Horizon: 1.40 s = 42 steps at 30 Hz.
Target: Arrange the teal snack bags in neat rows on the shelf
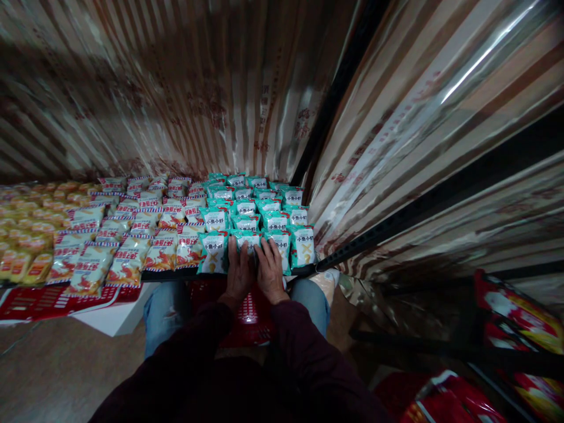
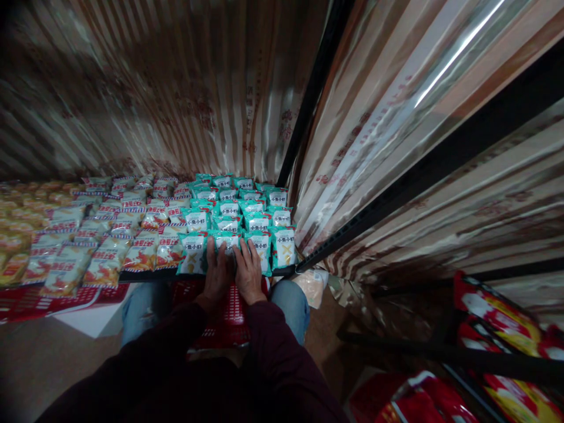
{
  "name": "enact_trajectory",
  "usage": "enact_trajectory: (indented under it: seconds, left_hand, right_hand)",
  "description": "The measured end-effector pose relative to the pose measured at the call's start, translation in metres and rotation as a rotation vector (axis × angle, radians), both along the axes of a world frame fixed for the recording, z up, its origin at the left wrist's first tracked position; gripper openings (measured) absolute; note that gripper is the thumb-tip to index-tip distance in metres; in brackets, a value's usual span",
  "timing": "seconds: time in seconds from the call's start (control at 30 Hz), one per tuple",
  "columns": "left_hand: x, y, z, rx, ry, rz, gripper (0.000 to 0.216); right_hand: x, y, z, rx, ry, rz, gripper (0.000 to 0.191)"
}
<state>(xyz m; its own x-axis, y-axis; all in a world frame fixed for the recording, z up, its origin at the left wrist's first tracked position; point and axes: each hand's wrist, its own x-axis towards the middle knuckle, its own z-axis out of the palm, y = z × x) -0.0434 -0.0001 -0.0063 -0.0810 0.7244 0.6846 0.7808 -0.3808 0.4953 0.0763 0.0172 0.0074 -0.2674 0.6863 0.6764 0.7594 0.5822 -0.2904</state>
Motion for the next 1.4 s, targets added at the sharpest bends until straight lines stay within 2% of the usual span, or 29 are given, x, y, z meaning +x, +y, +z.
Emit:
enact_trajectory:
  seconds: [0.17, 0.57, 0.83, 1.13, 1.27, 1.4]
  left_hand:
    - [0.000, -0.004, 0.004, -0.018, -0.003, 0.009, 0.062]
    - [0.002, -0.011, 0.012, -0.002, -0.011, 0.008, 0.059]
    - [-0.001, -0.020, 0.013, -0.039, -0.017, -0.010, 0.064]
    - [0.000, -0.026, 0.022, -0.051, -0.079, -0.016, 0.057]
    - [-0.001, -0.029, 0.026, -0.074, -0.076, -0.021, 0.054]
    - [-0.002, -0.031, 0.026, -0.090, -0.074, -0.026, 0.054]
  right_hand:
    - [0.006, 0.005, -0.002, -0.008, 0.029, -0.063, 0.046]
    - [0.007, 0.003, 0.004, 0.033, 0.057, 0.001, 0.047]
    - [0.004, -0.007, 0.010, 0.016, 0.079, 0.017, 0.044]
    - [-0.003, -0.018, 0.010, -0.009, 0.180, 0.076, 0.050]
    - [0.000, -0.021, 0.009, -0.005, 0.123, -0.002, 0.045]
    - [0.004, -0.021, 0.008, -0.047, 0.073, -0.213, 0.042]
